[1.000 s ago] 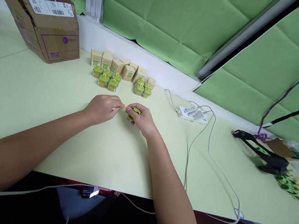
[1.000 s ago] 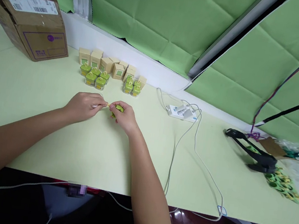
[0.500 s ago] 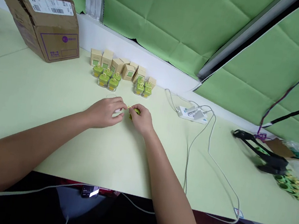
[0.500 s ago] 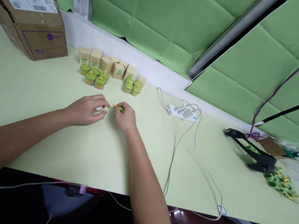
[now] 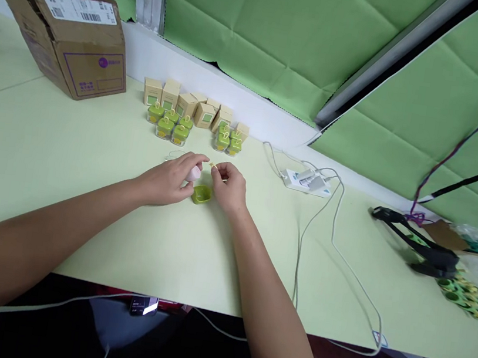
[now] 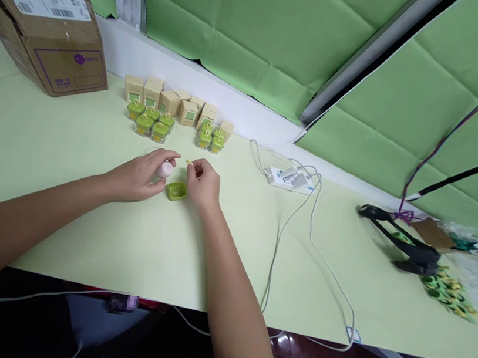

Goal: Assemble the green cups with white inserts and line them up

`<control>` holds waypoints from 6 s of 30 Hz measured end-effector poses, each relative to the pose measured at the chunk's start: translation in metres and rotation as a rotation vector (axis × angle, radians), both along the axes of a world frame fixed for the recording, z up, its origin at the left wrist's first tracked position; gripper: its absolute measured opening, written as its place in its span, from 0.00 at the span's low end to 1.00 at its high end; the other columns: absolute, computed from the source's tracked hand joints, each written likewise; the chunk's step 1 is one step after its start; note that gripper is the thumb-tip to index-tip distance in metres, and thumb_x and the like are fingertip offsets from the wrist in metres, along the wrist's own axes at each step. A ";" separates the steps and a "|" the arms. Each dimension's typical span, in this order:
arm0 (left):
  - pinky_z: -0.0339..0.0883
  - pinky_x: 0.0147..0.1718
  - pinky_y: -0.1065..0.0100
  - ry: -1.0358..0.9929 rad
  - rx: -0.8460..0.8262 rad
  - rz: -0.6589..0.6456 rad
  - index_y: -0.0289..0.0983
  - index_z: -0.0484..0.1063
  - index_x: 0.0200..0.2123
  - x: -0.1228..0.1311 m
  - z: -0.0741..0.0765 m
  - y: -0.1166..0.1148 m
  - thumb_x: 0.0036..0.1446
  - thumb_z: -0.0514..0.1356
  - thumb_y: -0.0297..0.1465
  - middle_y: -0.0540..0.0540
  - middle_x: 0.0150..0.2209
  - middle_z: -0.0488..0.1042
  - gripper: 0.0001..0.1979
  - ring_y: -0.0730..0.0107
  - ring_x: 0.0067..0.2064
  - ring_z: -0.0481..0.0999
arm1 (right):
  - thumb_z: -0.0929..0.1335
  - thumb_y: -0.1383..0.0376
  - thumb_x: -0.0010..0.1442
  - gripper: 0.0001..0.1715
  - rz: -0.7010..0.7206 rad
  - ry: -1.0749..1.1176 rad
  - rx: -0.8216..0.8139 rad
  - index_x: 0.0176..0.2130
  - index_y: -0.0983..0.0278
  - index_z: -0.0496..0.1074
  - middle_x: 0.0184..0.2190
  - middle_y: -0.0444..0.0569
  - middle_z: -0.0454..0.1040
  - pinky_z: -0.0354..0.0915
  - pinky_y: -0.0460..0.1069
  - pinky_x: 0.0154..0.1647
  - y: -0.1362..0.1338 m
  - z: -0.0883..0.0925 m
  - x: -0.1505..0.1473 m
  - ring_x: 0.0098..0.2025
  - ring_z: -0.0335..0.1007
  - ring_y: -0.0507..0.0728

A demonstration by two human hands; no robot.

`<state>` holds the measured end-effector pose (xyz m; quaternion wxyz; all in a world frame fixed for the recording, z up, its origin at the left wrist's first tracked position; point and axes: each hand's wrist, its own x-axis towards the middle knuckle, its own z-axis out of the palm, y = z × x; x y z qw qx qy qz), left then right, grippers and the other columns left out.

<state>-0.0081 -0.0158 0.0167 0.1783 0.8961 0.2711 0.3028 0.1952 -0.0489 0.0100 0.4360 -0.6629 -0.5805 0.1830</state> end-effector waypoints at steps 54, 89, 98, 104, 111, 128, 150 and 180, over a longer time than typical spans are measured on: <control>0.57 0.55 0.50 0.105 0.237 -0.103 0.39 0.74 0.52 -0.001 0.006 -0.003 0.61 0.56 0.29 0.42 0.51 0.79 0.17 0.52 0.54 0.73 | 0.66 0.61 0.59 0.16 -0.063 -0.073 -0.023 0.46 0.59 0.76 0.33 0.44 0.78 0.67 0.52 0.40 0.000 0.003 0.006 0.31 0.71 0.55; 0.71 0.54 0.56 -0.114 0.035 -0.127 0.41 0.71 0.46 0.003 0.003 -0.009 0.63 0.60 0.30 0.45 0.53 0.76 0.08 0.59 0.56 0.75 | 0.72 0.58 0.52 0.14 0.100 0.551 -0.055 0.37 0.62 0.73 0.27 0.41 0.75 0.66 0.45 0.25 0.004 0.003 -0.010 0.26 0.70 0.50; 0.72 0.45 0.62 -0.272 -0.033 0.154 0.41 0.65 0.54 0.005 0.008 -0.007 0.58 0.65 0.33 0.45 0.51 0.77 0.22 0.64 0.46 0.78 | 0.74 0.53 0.54 0.18 0.048 0.475 0.205 0.39 0.61 0.72 0.30 0.43 0.76 0.67 0.46 0.27 -0.004 0.019 -0.013 0.30 0.71 0.51; 0.71 0.46 0.63 -0.223 0.008 0.187 0.39 0.68 0.53 0.004 0.007 -0.003 0.59 0.62 0.32 0.45 0.49 0.78 0.19 0.63 0.46 0.78 | 0.77 0.52 0.51 0.22 0.153 0.476 0.232 0.40 0.61 0.74 0.34 0.47 0.79 0.71 0.47 0.33 -0.009 0.021 -0.022 0.31 0.73 0.52; 0.72 0.49 0.62 -0.222 0.067 0.122 0.39 0.68 0.55 0.004 -0.001 0.002 0.58 0.60 0.28 0.43 0.52 0.77 0.21 0.60 0.51 0.78 | 0.73 0.55 0.58 0.14 0.160 0.180 0.254 0.40 0.60 0.77 0.36 0.46 0.80 0.70 0.48 0.33 -0.014 0.016 -0.024 0.29 0.71 0.51; 0.72 0.46 0.64 -0.240 0.078 0.020 0.39 0.70 0.50 0.007 0.002 -0.003 0.58 0.57 0.24 0.44 0.48 0.77 0.16 0.64 0.48 0.78 | 0.70 0.62 0.55 0.07 0.037 -0.019 0.228 0.34 0.58 0.79 0.34 0.43 0.81 0.73 0.49 0.37 -0.025 0.023 -0.039 0.30 0.73 0.53; 0.75 0.49 0.62 -0.215 0.179 -0.014 0.39 0.70 0.51 0.008 -0.001 -0.006 0.60 0.51 0.20 0.43 0.52 0.78 0.19 0.63 0.53 0.79 | 0.67 0.66 0.59 0.11 0.101 -0.185 0.238 0.28 0.58 0.78 0.28 0.43 0.77 0.65 0.49 0.34 -0.028 0.022 -0.046 0.28 0.69 0.53; 0.76 0.43 0.69 -0.343 0.107 -0.126 0.41 0.71 0.58 0.004 0.004 -0.009 0.61 0.58 0.21 0.44 0.56 0.78 0.23 0.70 0.47 0.80 | 0.80 0.47 0.45 0.27 0.327 0.539 -0.078 0.35 0.64 0.79 0.29 0.46 0.80 0.75 0.51 0.35 -0.016 0.031 -0.023 0.31 0.75 0.54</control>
